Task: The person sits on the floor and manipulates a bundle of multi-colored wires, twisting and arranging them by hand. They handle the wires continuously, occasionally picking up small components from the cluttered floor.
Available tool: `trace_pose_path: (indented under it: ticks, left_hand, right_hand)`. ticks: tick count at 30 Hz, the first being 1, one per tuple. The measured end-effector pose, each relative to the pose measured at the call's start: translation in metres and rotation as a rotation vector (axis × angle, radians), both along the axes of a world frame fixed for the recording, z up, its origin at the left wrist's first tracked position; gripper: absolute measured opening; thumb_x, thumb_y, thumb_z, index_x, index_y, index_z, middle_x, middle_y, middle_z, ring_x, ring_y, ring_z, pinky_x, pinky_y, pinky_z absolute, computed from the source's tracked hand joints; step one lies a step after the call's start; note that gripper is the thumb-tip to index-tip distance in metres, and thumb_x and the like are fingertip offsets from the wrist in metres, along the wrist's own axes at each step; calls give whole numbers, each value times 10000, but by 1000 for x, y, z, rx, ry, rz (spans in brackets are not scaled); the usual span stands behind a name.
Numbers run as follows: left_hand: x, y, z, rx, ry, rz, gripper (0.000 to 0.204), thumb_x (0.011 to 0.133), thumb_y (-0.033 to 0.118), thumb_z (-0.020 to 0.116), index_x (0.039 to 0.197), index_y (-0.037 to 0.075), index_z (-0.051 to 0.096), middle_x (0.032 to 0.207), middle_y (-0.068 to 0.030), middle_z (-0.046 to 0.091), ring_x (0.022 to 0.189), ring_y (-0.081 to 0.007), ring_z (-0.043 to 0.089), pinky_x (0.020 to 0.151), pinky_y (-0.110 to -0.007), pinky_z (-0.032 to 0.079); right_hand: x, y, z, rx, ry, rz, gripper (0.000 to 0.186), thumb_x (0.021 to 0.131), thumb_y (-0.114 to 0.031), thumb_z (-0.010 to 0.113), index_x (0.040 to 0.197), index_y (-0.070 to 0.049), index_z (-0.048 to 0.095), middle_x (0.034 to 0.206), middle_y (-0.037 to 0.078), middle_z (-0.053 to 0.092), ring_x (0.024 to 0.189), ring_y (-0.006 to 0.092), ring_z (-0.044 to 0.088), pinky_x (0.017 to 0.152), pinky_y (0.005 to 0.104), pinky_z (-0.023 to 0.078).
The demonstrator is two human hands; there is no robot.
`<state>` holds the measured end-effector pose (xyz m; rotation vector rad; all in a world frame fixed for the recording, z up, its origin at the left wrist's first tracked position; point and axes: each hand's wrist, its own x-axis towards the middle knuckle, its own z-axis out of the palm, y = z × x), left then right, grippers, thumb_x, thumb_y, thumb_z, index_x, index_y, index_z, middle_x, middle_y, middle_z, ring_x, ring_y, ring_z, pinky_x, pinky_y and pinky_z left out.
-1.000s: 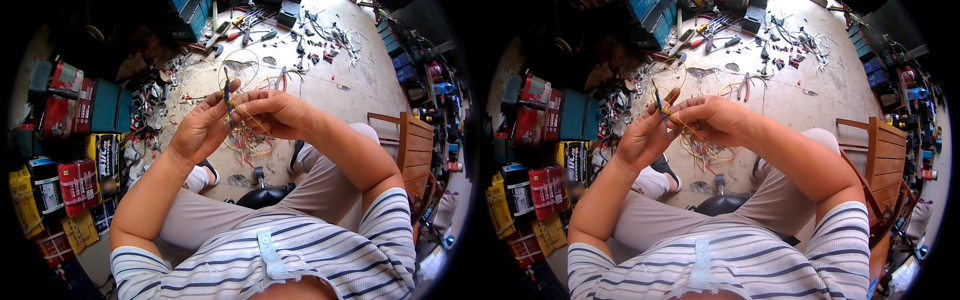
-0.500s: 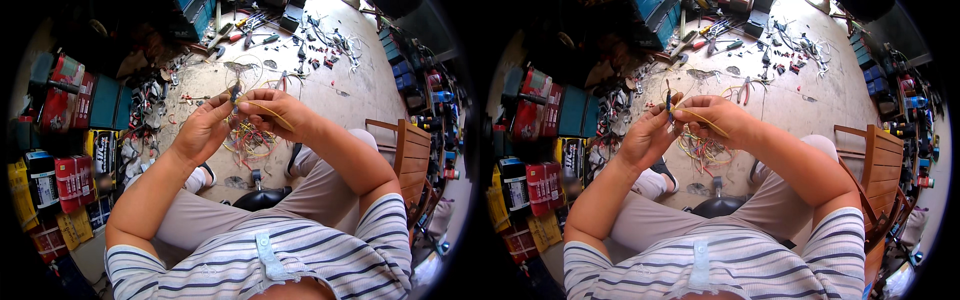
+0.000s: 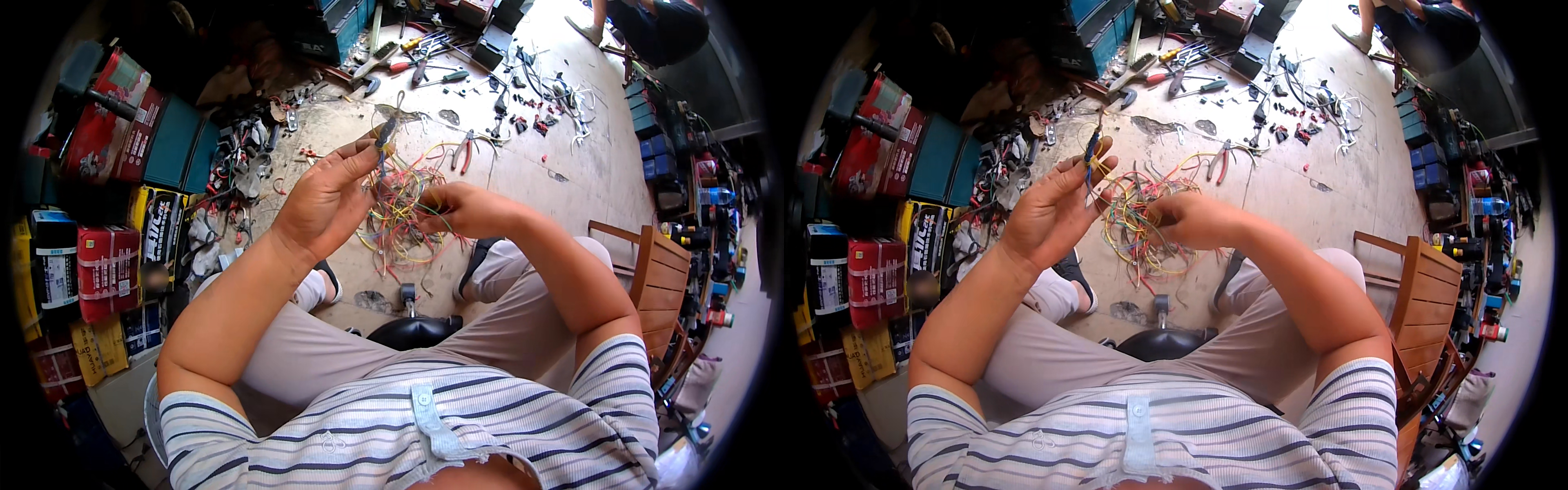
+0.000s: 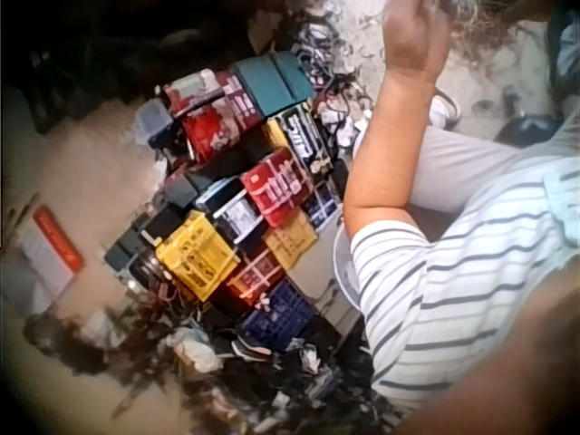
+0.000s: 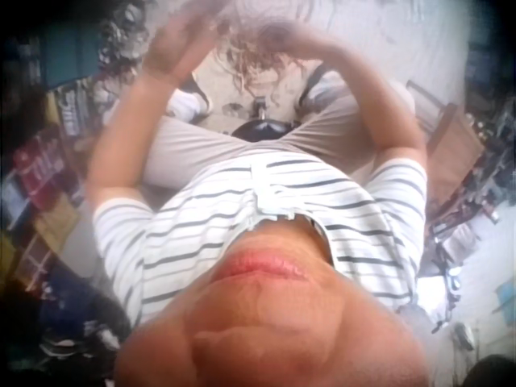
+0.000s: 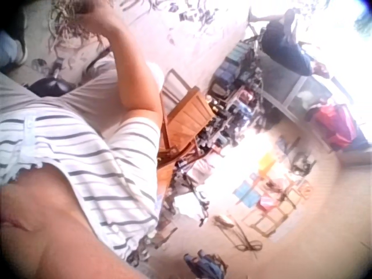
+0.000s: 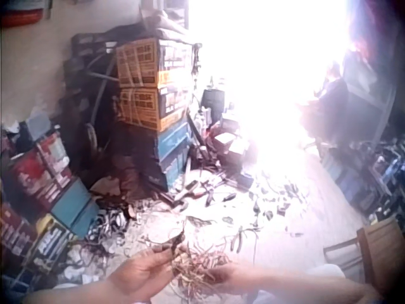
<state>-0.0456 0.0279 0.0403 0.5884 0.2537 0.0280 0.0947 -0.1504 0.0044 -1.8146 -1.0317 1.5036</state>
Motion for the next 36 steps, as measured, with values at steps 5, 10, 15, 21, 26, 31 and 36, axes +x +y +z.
trace_pose_path:
  ticks: [5,10,15,21,26,31,36]
  left_hand:
    - [-2,-1,0,179,91,13,232,904,117,542,1124,49,562,1135,-30,578,1006,-102,514,886,-288,379]
    - [-1,-4,-4,280,125,76,144,878,109,596,1012,65,620,1203,27,518,877,-44,499,775,-215,390]
    - [2,-9,-8,307,162,77,156,873,119,604,1019,67,621,1194,26,526,866,-38,499,770,-211,389]
    - [6,-17,-6,350,188,26,281,872,152,612,1128,41,579,1012,19,608,833,-31,504,761,-199,388]
    - [3,-16,-14,383,201,-4,237,873,164,614,1087,62,603,1020,4,621,949,-68,525,835,-253,370]
    - [1,-16,-9,385,255,-25,216,867,174,624,1056,70,616,984,15,622,918,-58,521,818,-244,374]
    - [-2,-14,-11,334,280,-50,195,861,169,628,1034,80,624,962,22,625,890,-61,525,805,-244,378]
  right_hand:
    - [20,-14,-14,60,-413,-38,230,831,-103,620,1054,-47,611,898,97,648,798,174,608,749,298,488]
    - [39,-3,15,455,-782,-569,160,804,-72,559,939,-27,632,834,116,643,758,220,622,682,322,486]
    - [12,6,42,580,-244,-562,173,858,-73,574,1011,-2,610,933,53,633,835,97,563,747,243,452]
    - [-12,13,42,433,23,-451,226,860,-122,645,1036,8,590,931,19,613,857,69,560,760,223,462]
    - [-11,13,23,503,206,-537,203,848,-137,645,972,20,607,857,43,636,756,79,561,701,237,465]
    - [-10,12,24,460,175,-493,179,855,-120,641,955,25,606,831,33,641,764,73,577,690,229,468]
    - [-12,12,28,428,100,-460,179,854,-123,646,949,26,621,834,31,650,765,68,582,682,227,471]
